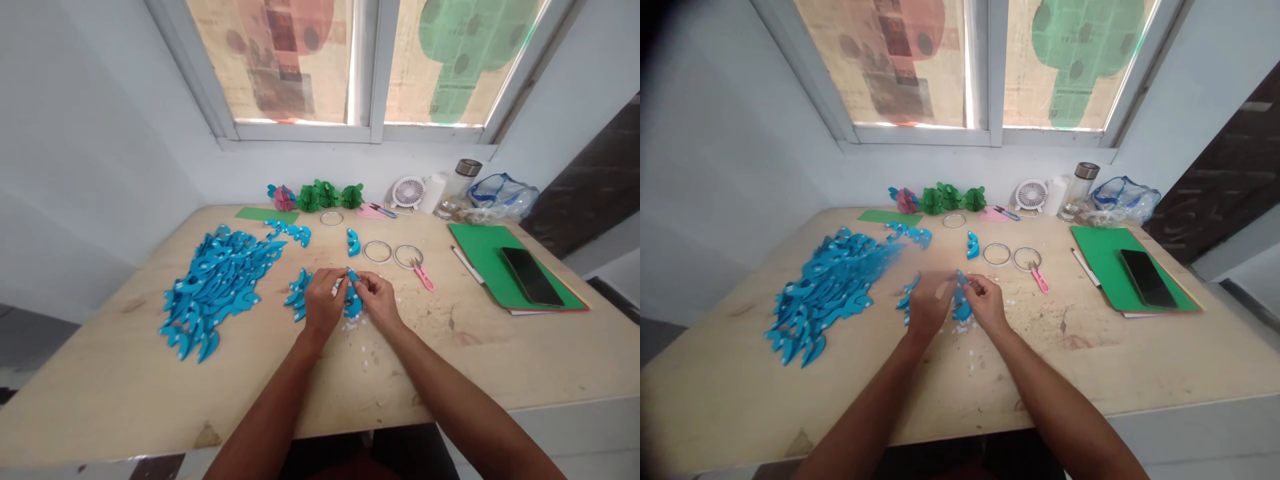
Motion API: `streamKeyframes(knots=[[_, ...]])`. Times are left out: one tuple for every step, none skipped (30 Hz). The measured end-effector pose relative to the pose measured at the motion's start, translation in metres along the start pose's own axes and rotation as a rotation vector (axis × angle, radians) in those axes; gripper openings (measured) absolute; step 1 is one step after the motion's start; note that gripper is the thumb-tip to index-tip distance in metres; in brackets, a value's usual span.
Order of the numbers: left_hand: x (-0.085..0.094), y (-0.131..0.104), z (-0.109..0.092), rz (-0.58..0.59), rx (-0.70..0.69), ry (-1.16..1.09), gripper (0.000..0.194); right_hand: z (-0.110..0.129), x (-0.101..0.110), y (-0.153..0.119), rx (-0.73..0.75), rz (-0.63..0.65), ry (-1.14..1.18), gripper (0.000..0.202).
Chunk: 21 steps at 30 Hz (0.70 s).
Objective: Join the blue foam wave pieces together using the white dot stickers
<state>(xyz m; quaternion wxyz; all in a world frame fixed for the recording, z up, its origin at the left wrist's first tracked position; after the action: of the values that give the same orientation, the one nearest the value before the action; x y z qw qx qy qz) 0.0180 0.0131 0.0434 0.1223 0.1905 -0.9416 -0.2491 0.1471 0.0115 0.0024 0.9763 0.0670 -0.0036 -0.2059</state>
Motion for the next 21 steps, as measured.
streamKeyframes(knots=[[0.0, 0.0, 0.001, -0.001, -0.008, 0.002, 0.013, 0.001, 0.0, 0.0, 0.001, 0.005, -0.007, 0.03], [0.0, 0.0, 0.001, -0.003, -0.014, 0.005, 0.013, 0.001, 0.0, -0.001, 0.005, 0.01, -0.014, 0.03], [0.0, 0.0, 0.002, -0.005, -0.018, 0.009, 0.013, 0.002, 0.0, -0.001, 0.016, 0.014, -0.022, 0.03], [0.0, 0.0, 0.003, -0.007, -0.019, 0.012, 0.012, 0.003, 0.0, -0.002, 0.035, 0.017, -0.035, 0.029], [0.001, 0.001, 0.004, -0.008, -0.02, 0.017, 0.012, 0.005, 0.001, -0.002, 0.06, 0.016, -0.051, 0.028], [0.001, 0.001, 0.004, -0.004, -0.019, 0.019, 0.011, 0.006, 0.001, -0.003, 0.089, 0.011, -0.07, 0.027], [0.001, 0.002, 0.005, 0.004, -0.016, 0.022, 0.011, 0.007, 0.001, -0.003, 0.118, 0.005, -0.089, 0.025], [0.001, 0.003, 0.006, 0.015, -0.015, 0.029, 0.01, 0.008, 0.002, -0.004, 0.146, -0.001, -0.106, 0.024], [0.002, 0.003, 0.007, 0.028, -0.017, 0.043, 0.01, 0.008, 0.002, -0.004, 0.168, -0.004, -0.122, 0.023], [0.002, 0.004, 0.007, 0.043, -0.022, 0.062, 0.01, 0.008, 0.002, -0.005, 0.187, -0.004, -0.133, 0.022], [0.002, 0.005, 0.008, 0.057, -0.032, 0.083, 0.011, 0.008, 0.002, -0.005, 0.204, 0.0, -0.142, 0.022], [0.003, 0.005, 0.008, 0.071, -0.045, 0.102, 0.012, 0.009, 0.002, -0.005, 0.219, 0.006, -0.149, 0.022], [0.004, 0.006, 0.008, 0.082, -0.058, 0.116, 0.013, 0.009, 0.002, -0.006, 0.233, 0.015, -0.156, 0.022], [0.004, 0.007, 0.008, 0.093, -0.069, 0.121, 0.013, 0.01, 0.002, -0.006, 0.249, 0.024, -0.164, 0.022], [0.005, 0.008, 0.009, 0.1, -0.075, 0.12, 0.013, 0.01, 0.002, -0.007, 0.267, 0.034, -0.176, 0.022], [0.006, 0.008, 0.009, 0.104, -0.076, 0.117, 0.012, 0.011, 0.001, -0.007, 0.286, 0.044, -0.189, 0.022], [0.007, 0.009, 0.009, 0.107, -0.078, 0.115, 0.011, 0.012, 0.001, -0.008, 0.305, 0.053, -0.204, 0.022], [0.008, 0.01, 0.009, 0.111, -0.081, 0.117, 0.011, 0.013, 0.001, -0.008, 0.322, 0.059, -0.217, 0.023], [0.009, 0.011, 0.009, 0.117, -0.089, 0.127, 0.01, 0.013, 0.001, -0.009, 0.336, 0.063, -0.228, 0.022], [0.009, 0.011, 0.009, 0.13, -0.102, 0.148, 0.01, 0.014, 0.001, -0.009, 0.349, 0.066, -0.235, 0.022], [0.009, 0.012, 0.009, 0.149, -0.122, 0.18, 0.011, 0.014, 0.001, -0.009, 0.36, 0.069, -0.239, 0.022]])
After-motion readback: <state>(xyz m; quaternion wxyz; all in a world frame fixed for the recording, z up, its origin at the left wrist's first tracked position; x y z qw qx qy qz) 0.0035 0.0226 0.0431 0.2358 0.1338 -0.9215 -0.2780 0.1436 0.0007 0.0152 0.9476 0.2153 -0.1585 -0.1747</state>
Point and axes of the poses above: each hand's wrist, its own y-axis towards the middle knuckle, its own x-axis out of the back of the hand, z = x × y, the point moved 3 cm from there along y, towards the middle knuckle, and after that the axes turned 15 degrees about -z, right-handed, at the moved point
